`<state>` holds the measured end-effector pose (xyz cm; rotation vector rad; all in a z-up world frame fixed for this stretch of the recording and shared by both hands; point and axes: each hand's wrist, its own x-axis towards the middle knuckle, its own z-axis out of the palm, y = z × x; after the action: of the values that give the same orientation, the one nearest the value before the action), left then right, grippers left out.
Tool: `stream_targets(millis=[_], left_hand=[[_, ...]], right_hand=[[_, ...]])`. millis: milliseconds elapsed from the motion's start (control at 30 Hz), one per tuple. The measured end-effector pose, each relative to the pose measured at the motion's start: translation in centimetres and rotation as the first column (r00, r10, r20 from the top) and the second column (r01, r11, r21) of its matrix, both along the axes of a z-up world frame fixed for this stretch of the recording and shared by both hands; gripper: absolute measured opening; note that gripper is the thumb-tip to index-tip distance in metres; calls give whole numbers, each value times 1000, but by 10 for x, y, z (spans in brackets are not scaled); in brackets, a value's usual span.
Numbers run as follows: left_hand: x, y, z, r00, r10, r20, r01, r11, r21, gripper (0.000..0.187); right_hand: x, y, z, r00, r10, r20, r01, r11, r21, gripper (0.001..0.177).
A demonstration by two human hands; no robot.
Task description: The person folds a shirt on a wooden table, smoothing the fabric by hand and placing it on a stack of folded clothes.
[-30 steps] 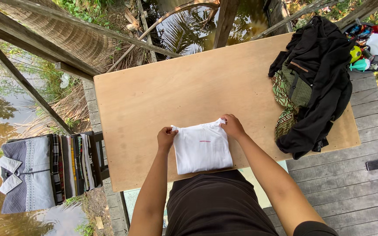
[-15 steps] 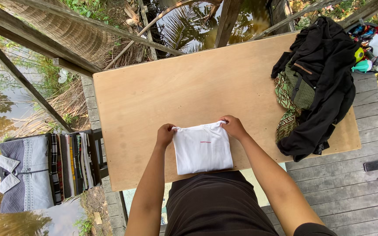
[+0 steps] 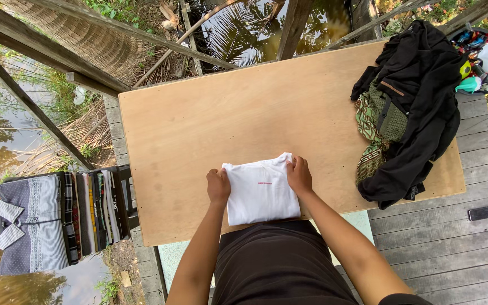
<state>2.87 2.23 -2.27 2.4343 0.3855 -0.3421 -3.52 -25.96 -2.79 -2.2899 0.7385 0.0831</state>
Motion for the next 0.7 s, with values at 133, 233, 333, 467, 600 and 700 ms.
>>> stream_targets(millis=[133, 233, 333, 467, 600, 700], left_hand=[[-47, -15, 33, 790, -560, 251, 459, 811, 364, 64], [-66, -29, 38, 559, -806, 196, 723, 589, 360, 72], [-71, -39, 29, 508, -850, 142, 773, 522, 361, 75], [-73, -30, 15, 535, -832, 145, 763, 550, 338, 82], [-75, -24, 15, 547, -823, 154, 747, 563, 353, 81], [-81, -26, 16, 564, -819, 108, 740, 558, 375, 81]], right_hand=[[-28, 21, 22, 909, 306, 283, -217, 928, -304, 65], [-44, 41, 24, 756, 586, 293, -476, 799, -368, 72], [-38, 46, 15, 664, 712, 229, -623, 696, -358, 75], [-25, 22, 12, 637, 763, 115, -681, 626, -379, 75], [-13, -3, 20, 628, 771, 108, -707, 623, -334, 68], [-12, -5, 26, 729, 658, 188, -587, 742, -324, 64]])
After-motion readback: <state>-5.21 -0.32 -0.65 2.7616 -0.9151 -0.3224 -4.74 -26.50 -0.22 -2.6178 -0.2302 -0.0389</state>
